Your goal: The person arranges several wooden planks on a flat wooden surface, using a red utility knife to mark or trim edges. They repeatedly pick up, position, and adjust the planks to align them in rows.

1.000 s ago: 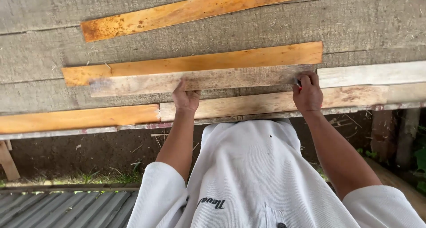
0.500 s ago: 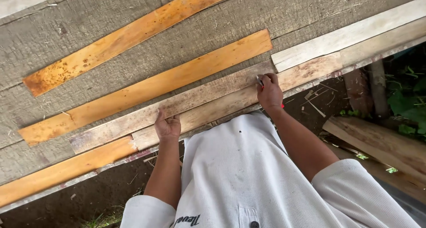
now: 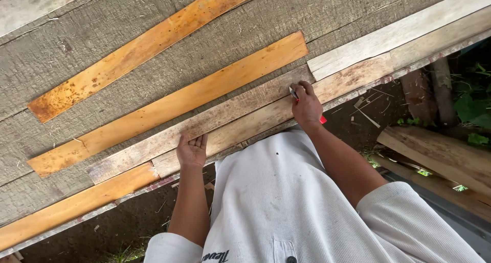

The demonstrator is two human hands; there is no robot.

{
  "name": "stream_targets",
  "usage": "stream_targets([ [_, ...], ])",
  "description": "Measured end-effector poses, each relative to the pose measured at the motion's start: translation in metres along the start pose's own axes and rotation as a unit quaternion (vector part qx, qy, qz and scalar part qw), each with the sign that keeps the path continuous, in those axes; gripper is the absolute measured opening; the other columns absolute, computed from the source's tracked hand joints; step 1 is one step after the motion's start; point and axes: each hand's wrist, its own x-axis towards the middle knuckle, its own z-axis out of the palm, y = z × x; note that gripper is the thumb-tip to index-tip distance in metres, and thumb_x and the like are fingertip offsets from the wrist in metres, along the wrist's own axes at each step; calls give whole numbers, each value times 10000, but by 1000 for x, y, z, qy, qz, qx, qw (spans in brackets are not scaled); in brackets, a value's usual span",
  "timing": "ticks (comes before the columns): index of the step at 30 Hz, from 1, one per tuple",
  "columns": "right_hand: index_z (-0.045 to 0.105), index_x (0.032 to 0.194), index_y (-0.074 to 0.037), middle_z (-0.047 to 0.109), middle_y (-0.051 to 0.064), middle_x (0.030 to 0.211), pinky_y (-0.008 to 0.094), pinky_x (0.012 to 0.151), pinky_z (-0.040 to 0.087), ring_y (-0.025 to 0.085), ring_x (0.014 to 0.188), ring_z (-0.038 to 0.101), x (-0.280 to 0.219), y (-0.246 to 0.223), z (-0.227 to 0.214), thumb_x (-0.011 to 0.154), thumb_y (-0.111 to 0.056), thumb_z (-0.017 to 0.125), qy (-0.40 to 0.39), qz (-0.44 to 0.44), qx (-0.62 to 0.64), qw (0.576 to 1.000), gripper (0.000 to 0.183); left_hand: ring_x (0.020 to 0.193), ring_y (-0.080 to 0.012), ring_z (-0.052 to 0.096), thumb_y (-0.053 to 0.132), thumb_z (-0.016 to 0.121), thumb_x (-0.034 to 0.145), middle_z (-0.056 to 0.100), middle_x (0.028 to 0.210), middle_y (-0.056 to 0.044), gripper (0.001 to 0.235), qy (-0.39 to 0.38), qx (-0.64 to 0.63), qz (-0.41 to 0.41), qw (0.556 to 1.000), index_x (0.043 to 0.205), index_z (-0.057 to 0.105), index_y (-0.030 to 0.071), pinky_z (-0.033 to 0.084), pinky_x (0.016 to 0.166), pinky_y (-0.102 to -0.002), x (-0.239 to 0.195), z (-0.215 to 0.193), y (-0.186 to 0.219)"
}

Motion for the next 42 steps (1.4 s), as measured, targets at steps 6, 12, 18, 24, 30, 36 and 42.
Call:
stream_targets([
  [6,632,1277,-303,484,-39,1420,499,887,621,404,1035,712,1,-3,-5,948,-204,667,-15,-19,-14,1000,345,503,-259,724,425,594,964,715,672,-214,430,97,475,47,873,804,655,31,597,391,-263,-49,22,23],
  [12,611,1312,-285,484,-13,1451,516,893,619,431,1050,700,3,-1,-9,952,-157,643,-32,-58,-5,998,383,1368,-296,426,443,844,814,520,1465,-16,659,-33,782,486,388,1402,613,256,442,1070,-536,-58,42,7],
  [18,631,1302,-174,464,54,1452,539,813,635,461,1046,693,46,43,-19,981,-154,657,6,-85,-47,995,322,1526,-314,193,349,798,821,310,1607,-27,825,-79,832,435,335,1565,447,275,169,1183,-746,-48,55,-1],
  [24,576,1486,-224,393,57,1498,580,861,625,460,1157,647,94,58,-57,957,-95,676,-64,-164,-88,980,554,1456,-292,254,430,769,849,362,1463,-28,813,-75,817,473,321,1577,439,284,211,1187,-680,-21,32,-8],
  [30,603,1446,-237,454,19,1452,565,903,606,399,1135,674,119,71,-48,919,-118,719,-136,-190,-90,968,552,1460,-285,233,403,785,829,343,1441,-12,825,-62,824,454,333,1572,439,314,210,1180,-674,-18,33,-10],
  [36,576,1464,-226,431,20,1440,571,933,596,411,1152,659,118,78,-44,937,-164,741,-139,-189,-67,970,556,1449,-287,236,420,775,822,344,1418,-1,810,-53,822,445,352,1557,444,341,187,1171,-720,-22,36,-10],
  [42,573,1456,-213,423,55,1424,576,961,585,438,1189,630,120,83,-41,932,-147,753,-145,-198,-41,968,559,1450,-294,219,371,782,837,341,1406,-6,787,-50,814,459,351,1549,447,349,213,1134,-764,-23,40,-11],
])
